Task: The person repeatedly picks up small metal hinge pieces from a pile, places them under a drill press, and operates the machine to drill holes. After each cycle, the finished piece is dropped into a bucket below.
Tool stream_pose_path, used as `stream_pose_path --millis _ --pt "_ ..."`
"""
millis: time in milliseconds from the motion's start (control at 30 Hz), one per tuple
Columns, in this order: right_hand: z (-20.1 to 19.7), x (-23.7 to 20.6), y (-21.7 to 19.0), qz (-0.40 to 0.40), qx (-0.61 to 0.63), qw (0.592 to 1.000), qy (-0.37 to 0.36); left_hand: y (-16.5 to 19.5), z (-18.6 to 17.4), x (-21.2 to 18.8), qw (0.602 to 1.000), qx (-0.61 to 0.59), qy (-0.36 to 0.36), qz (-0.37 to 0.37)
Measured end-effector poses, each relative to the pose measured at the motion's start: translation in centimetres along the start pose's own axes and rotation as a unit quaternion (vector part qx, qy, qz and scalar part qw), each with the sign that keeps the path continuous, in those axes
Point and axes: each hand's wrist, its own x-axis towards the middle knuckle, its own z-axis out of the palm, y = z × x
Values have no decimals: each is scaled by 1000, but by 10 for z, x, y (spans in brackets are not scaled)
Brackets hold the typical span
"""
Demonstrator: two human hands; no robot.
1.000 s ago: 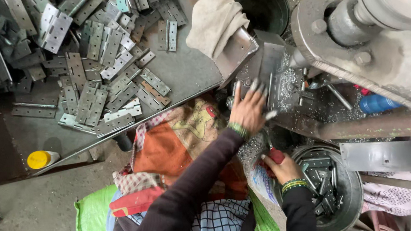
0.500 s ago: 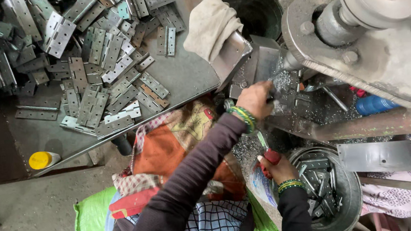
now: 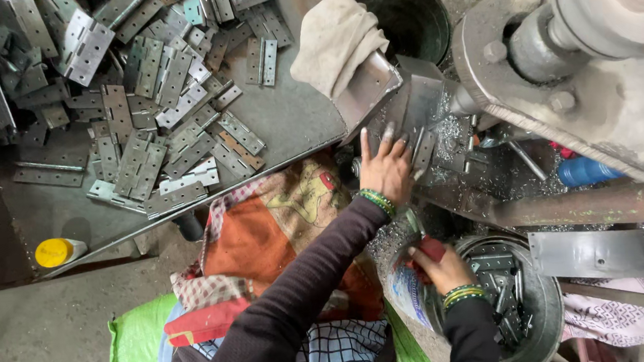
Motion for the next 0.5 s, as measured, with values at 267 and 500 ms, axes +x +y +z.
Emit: stream_pose_path --millis 267,500 --pt "52 11 28 51 -26 985 164 5 19 5 999 23 25 -14" --pt "82 32 54 23 22 984 176 -7 17 -6 996 -18 82 28"
